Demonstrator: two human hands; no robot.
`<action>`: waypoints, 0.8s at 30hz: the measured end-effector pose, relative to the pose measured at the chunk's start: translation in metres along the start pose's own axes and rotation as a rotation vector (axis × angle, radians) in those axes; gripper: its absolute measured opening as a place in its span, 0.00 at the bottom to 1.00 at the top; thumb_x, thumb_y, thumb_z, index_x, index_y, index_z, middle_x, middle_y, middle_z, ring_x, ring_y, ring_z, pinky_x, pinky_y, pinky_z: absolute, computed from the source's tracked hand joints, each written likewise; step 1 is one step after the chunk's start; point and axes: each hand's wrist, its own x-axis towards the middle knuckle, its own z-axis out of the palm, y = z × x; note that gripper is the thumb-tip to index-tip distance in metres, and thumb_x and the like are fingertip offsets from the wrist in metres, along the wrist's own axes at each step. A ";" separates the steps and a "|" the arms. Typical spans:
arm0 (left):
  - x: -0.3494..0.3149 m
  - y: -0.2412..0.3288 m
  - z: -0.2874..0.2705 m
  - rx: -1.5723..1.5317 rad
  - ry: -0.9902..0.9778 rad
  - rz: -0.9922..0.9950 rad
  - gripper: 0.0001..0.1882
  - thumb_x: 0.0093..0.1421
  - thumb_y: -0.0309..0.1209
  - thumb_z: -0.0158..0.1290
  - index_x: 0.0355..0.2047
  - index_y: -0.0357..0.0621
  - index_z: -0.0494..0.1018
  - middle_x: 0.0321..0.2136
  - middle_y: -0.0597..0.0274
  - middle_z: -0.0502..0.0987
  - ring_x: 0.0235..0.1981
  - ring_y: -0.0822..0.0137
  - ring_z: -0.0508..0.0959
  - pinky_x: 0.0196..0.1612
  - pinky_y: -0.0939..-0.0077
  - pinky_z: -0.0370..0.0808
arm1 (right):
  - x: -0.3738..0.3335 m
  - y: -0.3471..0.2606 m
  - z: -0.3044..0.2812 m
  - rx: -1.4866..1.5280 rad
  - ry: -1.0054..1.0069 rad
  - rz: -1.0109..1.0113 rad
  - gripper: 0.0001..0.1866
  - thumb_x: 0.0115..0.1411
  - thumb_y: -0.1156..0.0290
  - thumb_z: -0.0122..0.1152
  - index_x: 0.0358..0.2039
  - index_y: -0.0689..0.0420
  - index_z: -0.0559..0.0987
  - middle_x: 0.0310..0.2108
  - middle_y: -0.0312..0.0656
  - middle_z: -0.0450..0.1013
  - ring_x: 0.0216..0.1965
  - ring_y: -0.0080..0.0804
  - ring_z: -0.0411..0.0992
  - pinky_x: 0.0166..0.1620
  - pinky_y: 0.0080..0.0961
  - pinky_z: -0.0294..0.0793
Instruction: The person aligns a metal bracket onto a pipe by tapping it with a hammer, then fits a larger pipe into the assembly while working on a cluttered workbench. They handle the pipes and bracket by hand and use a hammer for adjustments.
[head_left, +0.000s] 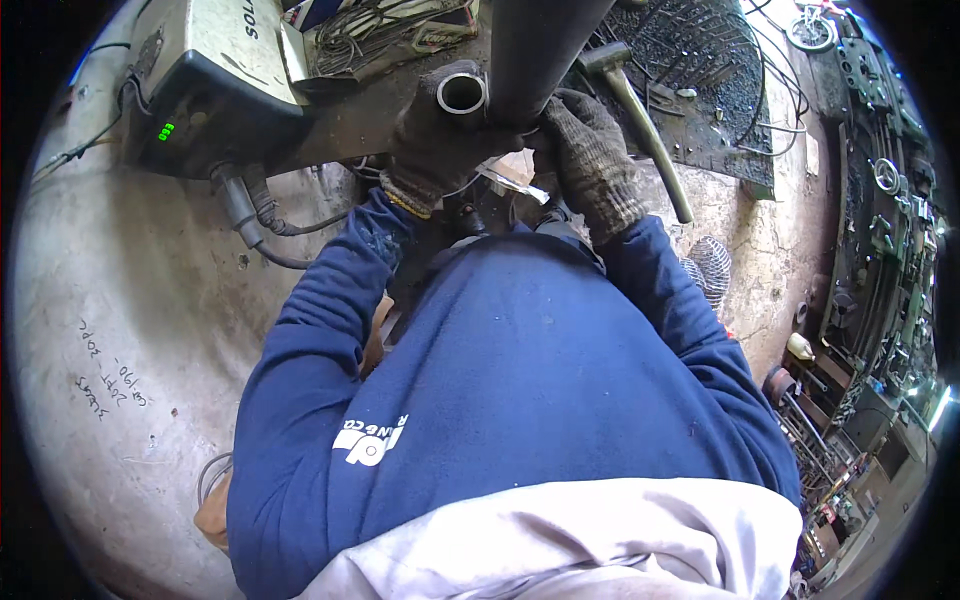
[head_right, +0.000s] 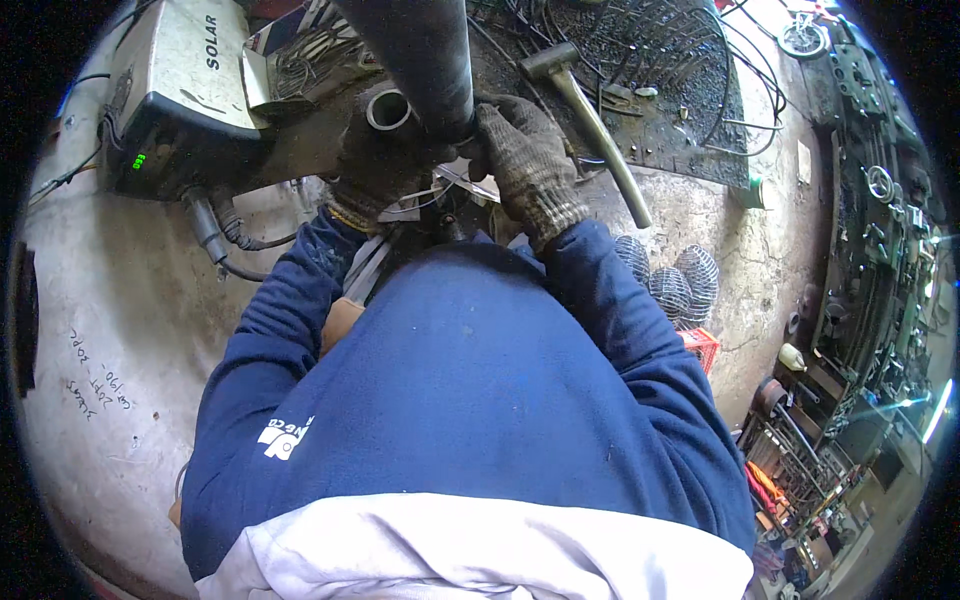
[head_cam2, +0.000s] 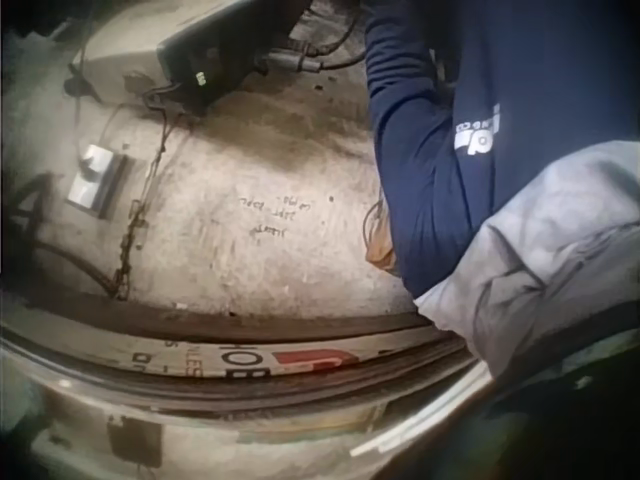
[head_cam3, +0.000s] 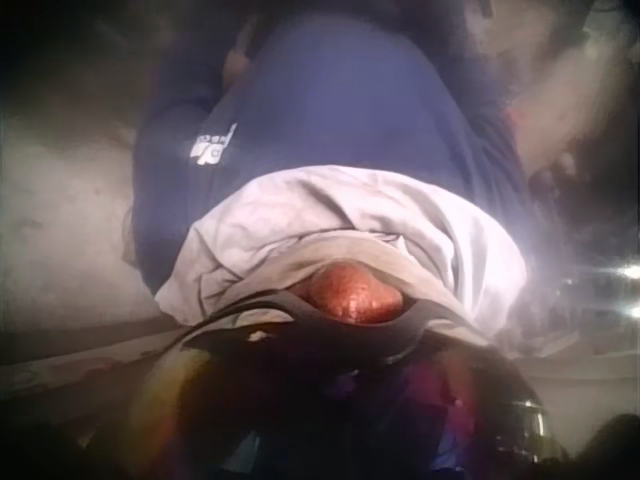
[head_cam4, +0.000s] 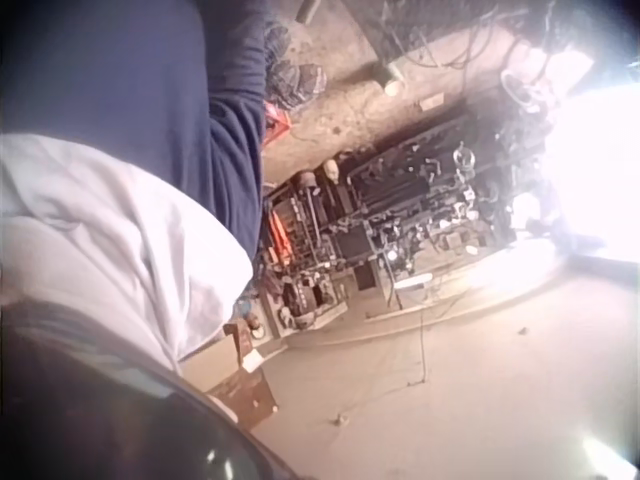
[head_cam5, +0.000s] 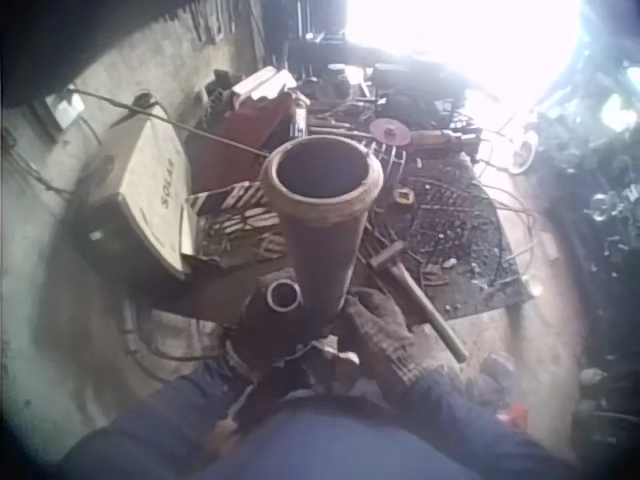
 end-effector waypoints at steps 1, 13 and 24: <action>0.000 0.000 -0.002 -0.034 -0.017 -0.041 0.42 0.36 0.47 0.80 0.48 0.41 0.73 0.39 0.52 0.83 0.39 0.56 0.85 0.43 0.61 0.82 | -0.001 -0.003 0.001 -0.056 0.002 0.014 0.20 0.69 0.61 0.61 0.54 0.62 0.78 0.40 0.41 0.80 0.37 0.24 0.79 0.38 0.21 0.80; 0.000 -0.002 -0.003 -0.022 -0.073 -0.147 0.49 0.33 0.50 0.80 0.53 0.41 0.70 0.43 0.51 0.82 0.43 0.55 0.84 0.46 0.60 0.81 | 0.007 0.015 -0.003 -0.016 0.034 -0.207 0.19 0.71 0.60 0.58 0.53 0.62 0.78 0.39 0.42 0.79 0.35 0.26 0.77 0.38 0.26 0.78; 0.003 0.005 -0.003 0.133 -0.042 -0.005 0.43 0.36 0.48 0.80 0.49 0.41 0.74 0.39 0.56 0.82 0.39 0.58 0.83 0.43 0.63 0.81 | 0.085 -0.008 0.016 -0.157 0.184 -0.879 0.21 0.72 0.56 0.55 0.54 0.60 0.76 0.50 0.48 0.76 0.47 0.41 0.76 0.50 0.36 0.76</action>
